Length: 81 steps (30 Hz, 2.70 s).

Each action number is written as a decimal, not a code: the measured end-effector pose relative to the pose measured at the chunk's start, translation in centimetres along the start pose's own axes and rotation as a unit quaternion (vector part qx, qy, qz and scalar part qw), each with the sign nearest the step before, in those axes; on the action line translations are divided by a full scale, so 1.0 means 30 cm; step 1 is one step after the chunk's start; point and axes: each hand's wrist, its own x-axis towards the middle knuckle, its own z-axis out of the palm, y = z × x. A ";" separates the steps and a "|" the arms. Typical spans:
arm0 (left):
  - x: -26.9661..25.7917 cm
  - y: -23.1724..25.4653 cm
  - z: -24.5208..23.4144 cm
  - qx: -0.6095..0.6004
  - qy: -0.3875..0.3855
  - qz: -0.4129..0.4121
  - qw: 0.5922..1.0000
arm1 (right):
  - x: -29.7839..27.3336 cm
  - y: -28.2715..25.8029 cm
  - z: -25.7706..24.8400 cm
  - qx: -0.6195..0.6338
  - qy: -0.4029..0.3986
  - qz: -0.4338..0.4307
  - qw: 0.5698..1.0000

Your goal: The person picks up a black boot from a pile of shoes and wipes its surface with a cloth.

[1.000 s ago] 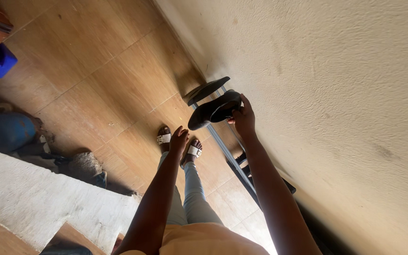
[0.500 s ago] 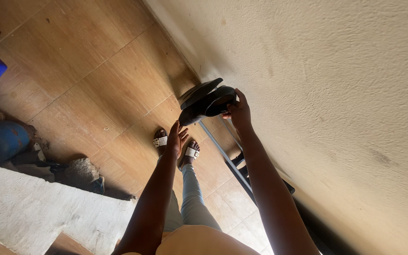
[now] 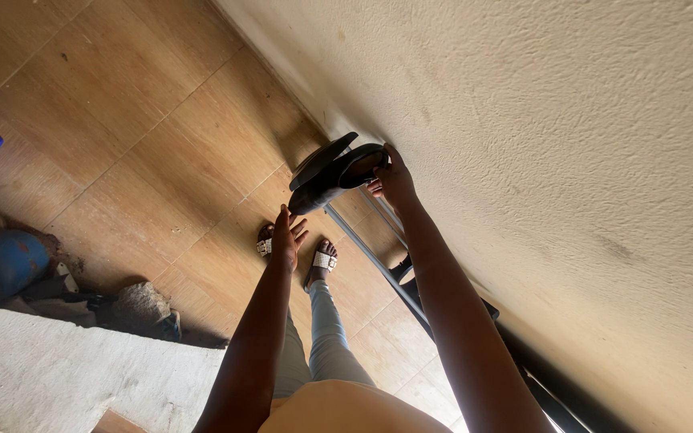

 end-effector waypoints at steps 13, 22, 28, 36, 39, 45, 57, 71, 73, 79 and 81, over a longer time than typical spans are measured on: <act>-0.011 0.010 0.003 0.026 0.014 -0.011 0.999 | 0.000 -0.012 0.103 0.008 0.129 -0.008 0.992; -0.023 0.040 -0.008 0.028 0.021 -0.015 0.999 | -0.071 0.101 0.044 0.135 0.136 0.057 0.980; -0.049 0.098 0.006 0.037 0.020 -0.006 0.999 | -0.183 0.333 0.028 0.172 0.140 0.108 0.969; 0.055 0.199 0.047 0.144 0.030 0.059 0.987 | -0.301 0.556 0.068 0.142 0.094 0.171 0.970; 0.104 0.222 0.090 0.093 -0.012 0.075 0.993 | -0.356 0.592 0.108 0.065 0.057 0.161 0.983; 0.111 0.226 0.102 0.189 0.021 0.036 0.981 | -0.449 0.606 0.209 0.004 0.014 0.193 0.981; 0.064 0.216 0.097 0.210 0.020 0.073 0.975 | -0.418 0.653 0.248 -0.043 0.000 0.137 0.990; -0.648 0.165 0.214 0.548 -0.172 0.474 0.668 | -0.725 0.410 0.103 0.097 -0.043 0.013 0.994; -0.734 0.111 0.221 0.537 -0.179 0.452 0.689 | -0.779 0.386 0.081 0.098 -0.060 -0.006 0.993; -0.858 -0.011 0.171 0.538 -0.203 0.399 0.714 | -0.920 0.324 0.015 0.099 -0.094 -0.014 0.991; -0.877 -0.034 0.161 0.540 -0.211 0.404 0.708 | -0.960 0.323 0.003 0.088 -0.115 0.000 0.989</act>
